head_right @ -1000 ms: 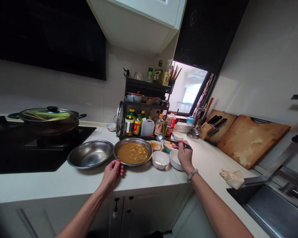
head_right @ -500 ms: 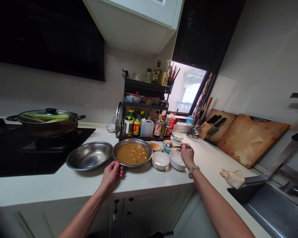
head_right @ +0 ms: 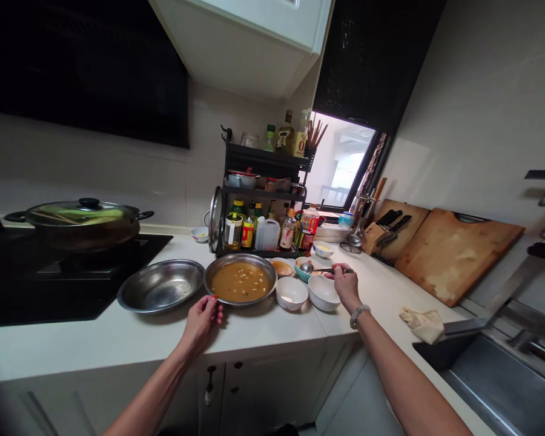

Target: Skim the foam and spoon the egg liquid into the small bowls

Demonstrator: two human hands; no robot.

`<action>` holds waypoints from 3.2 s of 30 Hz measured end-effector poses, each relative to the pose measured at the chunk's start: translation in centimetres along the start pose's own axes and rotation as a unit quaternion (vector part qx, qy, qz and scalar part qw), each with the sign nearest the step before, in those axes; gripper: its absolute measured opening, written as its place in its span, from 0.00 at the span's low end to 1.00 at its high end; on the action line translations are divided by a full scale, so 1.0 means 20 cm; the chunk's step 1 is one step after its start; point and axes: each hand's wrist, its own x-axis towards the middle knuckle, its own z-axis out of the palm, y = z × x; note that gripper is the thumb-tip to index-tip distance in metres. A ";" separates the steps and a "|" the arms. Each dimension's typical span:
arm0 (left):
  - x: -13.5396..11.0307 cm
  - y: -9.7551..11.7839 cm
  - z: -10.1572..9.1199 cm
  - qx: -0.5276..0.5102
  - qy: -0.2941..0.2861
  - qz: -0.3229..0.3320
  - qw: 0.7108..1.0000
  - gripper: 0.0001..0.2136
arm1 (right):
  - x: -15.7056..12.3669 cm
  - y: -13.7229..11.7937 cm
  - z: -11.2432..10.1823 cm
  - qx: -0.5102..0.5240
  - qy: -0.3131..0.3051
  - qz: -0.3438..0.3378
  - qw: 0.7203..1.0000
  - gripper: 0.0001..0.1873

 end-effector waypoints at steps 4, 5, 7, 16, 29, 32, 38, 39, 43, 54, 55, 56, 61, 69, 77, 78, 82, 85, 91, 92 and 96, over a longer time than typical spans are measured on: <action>0.00 0.01 0.00 -0.003 0.004 -0.002 1.000 0.21 | 0.00 0.01 -0.01 0.021 -0.007 0.001 1.000 0.06; 0.00 0.01 0.01 -0.003 0.004 -0.003 1.000 0.21 | 0.01 0.01 -0.01 0.025 -0.008 0.000 1.000 0.06; 0.00 0.01 0.01 -0.003 0.004 -0.003 1.000 0.22 | 0.01 0.02 -0.01 0.032 -0.003 -0.001 0.999 0.06; -0.01 0.01 0.01 0.002 0.005 0.005 1.000 0.21 | 0.04 0.06 0.01 -0.045 0.042 -0.013 0.998 0.07; -0.01 0.01 0.01 -0.003 0.004 0.000 1.000 0.21 | 0.11 0.12 0.02 0.132 0.116 0.064 0.982 0.09; -0.01 0.01 0.00 -0.001 0.003 0.002 1.000 0.21 | 0.12 0.11 0.01 0.168 0.126 0.076 0.975 0.10; -0.01 0.01 0.01 0.000 0.001 0.002 1.000 0.21 | 0.13 0.06 0.00 0.205 0.123 0.082 0.968 0.09; -0.01 0.01 0.01 0.001 0.001 0.001 1.000 0.21 | 0.12 0.05 0.00 0.209 0.121 0.082 0.967 0.09; -0.01 0.02 0.01 0.006 0.004 0.003 1.000 0.21 | 0.10 -0.01 0.01 0.220 0.102 0.080 0.967 0.09; -0.01 0.01 0.01 -0.002 0.001 0.005 1.000 0.21 | -0.11 -0.22 0.16 0.277 0.005 0.048 0.960 0.08; -0.01 0.01 0.01 -0.001 0.001 0.006 1.000 0.20 | -0.15 -0.23 0.18 0.275 -0.012 0.034 0.961 0.09; -0.01 0.01 0.01 0.001 0.001 0.007 1.000 0.20 | -0.18 -0.24 0.20 0.267 -0.026 0.020 0.963 0.10; -0.01 0.01 0.01 0.001 -0.001 0.013 1.000 0.20 | -0.33 -0.31 0.23 0.163 -0.103 -0.059 0.980 0.15; -0.01 0.01 0.01 -0.008 0.000 0.006 1.000 0.20 | -0.47 -0.38 0.15 0.054 -0.221 -0.310 0.923 0.11; -0.01 0.01 0.01 -0.003 -0.002 0.007 1.000 0.21 | -0.30 -0.23 0.13 0.000 -0.048 -0.205 0.978 0.15; -0.01 0.01 0.01 -0.004 -0.002 0.006 1.000 0.21 | -0.25 -0.20 0.12 -0.017 -0.017 -0.164 0.986 0.15; -0.01 0.01 0.01 -0.007 -0.002 0.003 1.000 0.21 | -0.10 -0.09 0.06 -0.117 0.019 -0.073 0.990 0.10; 0.00 0.00 0.01 -0.005 -0.001 0.000 1.000 0.21 | -0.05 -0.03 0.03 -0.100 0.017 -0.031 0.994 0.07; 0.00 -0.01 0.00 0.000 -0.002 0.003 1.000 0.21 | 0.01 0.05 0.05 0.036 0.101 0.057 0.993 0.03; 0.00 0.00 0.00 0.000 -0.002 0.002 1.000 0.21 | 0.02 0.06 0.05 0.056 0.113 0.066 0.990 0.02; 0.00 0.00 0.00 0.001 -0.003 0.001 1.000 0.21 | 0.06 0.05 0.04 0.132 0.142 0.095 0.976 0.04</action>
